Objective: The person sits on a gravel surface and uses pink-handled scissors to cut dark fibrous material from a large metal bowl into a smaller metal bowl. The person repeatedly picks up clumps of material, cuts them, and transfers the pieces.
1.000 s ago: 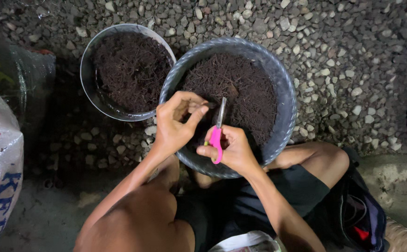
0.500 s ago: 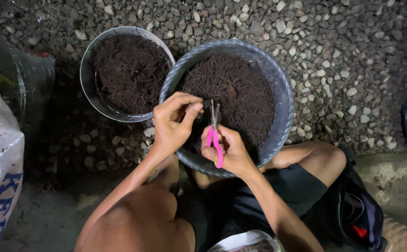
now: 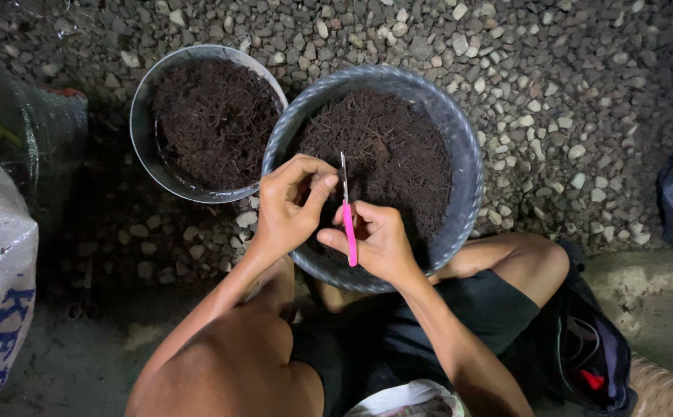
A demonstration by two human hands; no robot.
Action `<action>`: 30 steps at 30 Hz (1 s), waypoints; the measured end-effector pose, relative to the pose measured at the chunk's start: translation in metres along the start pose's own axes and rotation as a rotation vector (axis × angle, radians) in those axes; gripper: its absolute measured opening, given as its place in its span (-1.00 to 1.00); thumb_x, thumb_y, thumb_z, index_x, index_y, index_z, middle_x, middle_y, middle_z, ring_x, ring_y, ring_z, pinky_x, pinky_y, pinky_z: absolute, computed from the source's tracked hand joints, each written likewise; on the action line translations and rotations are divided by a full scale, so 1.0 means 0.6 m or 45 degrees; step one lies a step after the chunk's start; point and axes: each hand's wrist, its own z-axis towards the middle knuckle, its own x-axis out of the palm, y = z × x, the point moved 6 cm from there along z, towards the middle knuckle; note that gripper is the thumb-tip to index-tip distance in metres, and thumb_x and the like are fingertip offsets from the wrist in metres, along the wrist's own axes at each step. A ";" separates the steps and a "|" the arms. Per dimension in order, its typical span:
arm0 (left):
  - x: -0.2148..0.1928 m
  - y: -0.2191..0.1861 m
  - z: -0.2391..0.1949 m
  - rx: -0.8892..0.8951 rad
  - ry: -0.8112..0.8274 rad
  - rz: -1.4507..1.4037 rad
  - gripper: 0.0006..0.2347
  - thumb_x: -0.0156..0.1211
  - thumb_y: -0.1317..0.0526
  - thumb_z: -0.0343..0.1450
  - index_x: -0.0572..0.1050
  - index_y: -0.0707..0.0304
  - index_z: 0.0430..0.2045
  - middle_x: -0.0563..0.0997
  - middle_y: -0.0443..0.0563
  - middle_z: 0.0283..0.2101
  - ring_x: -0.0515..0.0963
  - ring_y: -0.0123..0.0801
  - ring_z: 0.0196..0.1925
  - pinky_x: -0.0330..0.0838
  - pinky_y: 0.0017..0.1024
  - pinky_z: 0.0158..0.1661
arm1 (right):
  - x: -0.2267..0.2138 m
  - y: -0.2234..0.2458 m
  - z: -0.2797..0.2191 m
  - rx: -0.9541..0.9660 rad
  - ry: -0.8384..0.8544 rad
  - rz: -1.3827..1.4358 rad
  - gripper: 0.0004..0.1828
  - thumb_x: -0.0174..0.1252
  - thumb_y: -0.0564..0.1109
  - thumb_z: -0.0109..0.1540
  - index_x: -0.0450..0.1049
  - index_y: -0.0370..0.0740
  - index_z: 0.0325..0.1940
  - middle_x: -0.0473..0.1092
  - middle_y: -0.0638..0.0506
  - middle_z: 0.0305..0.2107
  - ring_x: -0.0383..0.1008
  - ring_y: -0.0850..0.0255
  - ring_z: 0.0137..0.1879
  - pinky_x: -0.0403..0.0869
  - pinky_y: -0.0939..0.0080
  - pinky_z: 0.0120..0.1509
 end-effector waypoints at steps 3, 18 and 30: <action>0.000 -0.006 -0.001 0.084 -0.002 0.038 -0.98 0.26 0.45 0.46 0.54 0.46 -0.32 0.59 0.00 -0.33 0.52 -0.55 -0.34 0.41 -0.55 -0.33 | 0.002 -0.008 -0.003 -0.016 -0.092 -0.019 -0.75 0.44 -0.20 0.19 0.44 -0.27 -0.33 0.33 0.24 -0.50 0.23 0.53 -0.38 0.26 0.46 -0.32; 0.009 -0.016 0.006 0.126 0.131 0.211 -0.96 0.23 0.43 0.44 0.50 0.47 -0.32 0.58 0.07 -0.36 0.56 -0.45 -0.39 0.41 -0.49 -0.37 | -0.008 -0.008 -0.003 -0.004 0.028 -0.055 -0.78 0.41 -0.14 0.18 0.47 -0.21 -0.38 0.34 0.26 -0.53 0.27 0.53 -0.38 0.28 0.45 -0.31; 0.027 -0.019 0.006 0.029 0.288 0.227 -0.98 0.21 0.43 0.42 0.51 0.45 -0.38 0.55 0.00 -0.45 0.49 -0.56 -0.44 0.37 -0.53 -0.42 | -0.023 -0.012 -0.015 0.130 0.116 0.029 -0.78 0.41 -0.10 0.14 0.48 -0.20 -0.33 0.38 0.26 -0.54 0.29 0.54 -0.44 0.29 0.47 -0.38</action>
